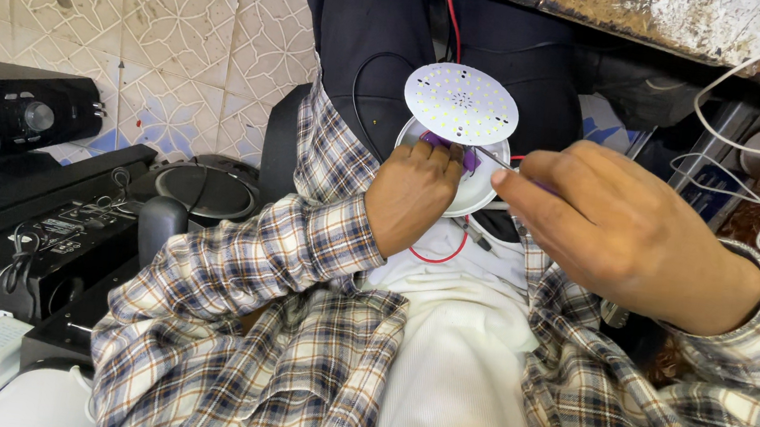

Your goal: The person tests a circular LED light panel with a multimeter, then uses a screwdriver to remove screws and open the casing. They inspect the internal components and reassemble the panel.

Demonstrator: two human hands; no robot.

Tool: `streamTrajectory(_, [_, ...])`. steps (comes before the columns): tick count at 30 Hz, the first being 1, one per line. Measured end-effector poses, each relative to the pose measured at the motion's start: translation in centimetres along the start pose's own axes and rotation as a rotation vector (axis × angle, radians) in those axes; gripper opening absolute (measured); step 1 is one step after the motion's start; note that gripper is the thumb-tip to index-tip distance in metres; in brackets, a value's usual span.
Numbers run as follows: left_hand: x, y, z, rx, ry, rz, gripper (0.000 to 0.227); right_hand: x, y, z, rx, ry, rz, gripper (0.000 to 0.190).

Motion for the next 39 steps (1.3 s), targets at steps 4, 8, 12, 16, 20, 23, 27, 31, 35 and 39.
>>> streamTrajectory(4, [0.7, 0.2, -0.6, 0.004, 0.006, 0.015, 0.008, 0.6, 1.1, -1.0, 0.321, 0.618, 0.186, 0.051])
streamTrajectory(8, [1.1, 0.2, -0.9, 0.002, -0.015, 0.0, 0.018, 1.1, 0.7, -2.3, 0.34, 0.539, 0.265, 0.043])
streamTrajectory(12, [1.6, 0.2, -0.9, -0.005, 0.01, 0.019, 0.007, 2.5, 0.2, -2.5, 0.114, 0.221, 0.49, 0.021])
streamTrajectory(16, [1.2, 0.3, -0.8, -0.017, -0.057, 0.021, 0.028, 0.5, -0.9, -2.9, 0.102, 0.036, 0.359, 0.05])
streamTrajectory(20, [0.9, 0.3, -0.6, -0.044, -0.033, 0.015, 0.029, 0.7, 1.2, -4.6, 0.314, 0.711, 0.401, 0.051])
streamTrajectory(23, [1.5, 0.2, 0.1, -0.1, 0.001, 0.071, 0.012, 0.8, 0.7, -3.5, 0.241, 0.511, 0.42, 0.032])
streamTrajectory(27, [1.9, 0.2, 0.7, -0.132, 0.004, 0.072, 0.011, -0.2, -0.1, -2.0, 0.159, 0.22, 0.282, 0.038])
streamTrajectory(31, [2.0, 0.1, 0.9, -0.131, 0.038, 0.077, 0.016, 0.3, 2.1, -3.4, 0.296, 0.661, 0.271, 0.054])
streamTrajectory(35, [2.5, 0.0, 0.9, -0.142, 0.026, 0.072, 0.021, -1.0, -0.5, -0.9, 0.091, 0.473, 0.182, 0.009])
streamTrajectory(39, [2.1, -0.1, 1.3, -0.139, 0.072, 0.035, 0.025, -1.1, -0.2, -1.3, 0.101, 0.293, 0.152, 0.015])
Point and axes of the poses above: each hand's wrist, its own y-axis away from the middle knuckle, its own x-axis out of the palm, z = x × y, the point moved 8 cm from there along -y, towards the middle knuckle, and after that the axes turned 3 degrees about x, right-handed, at the moved point
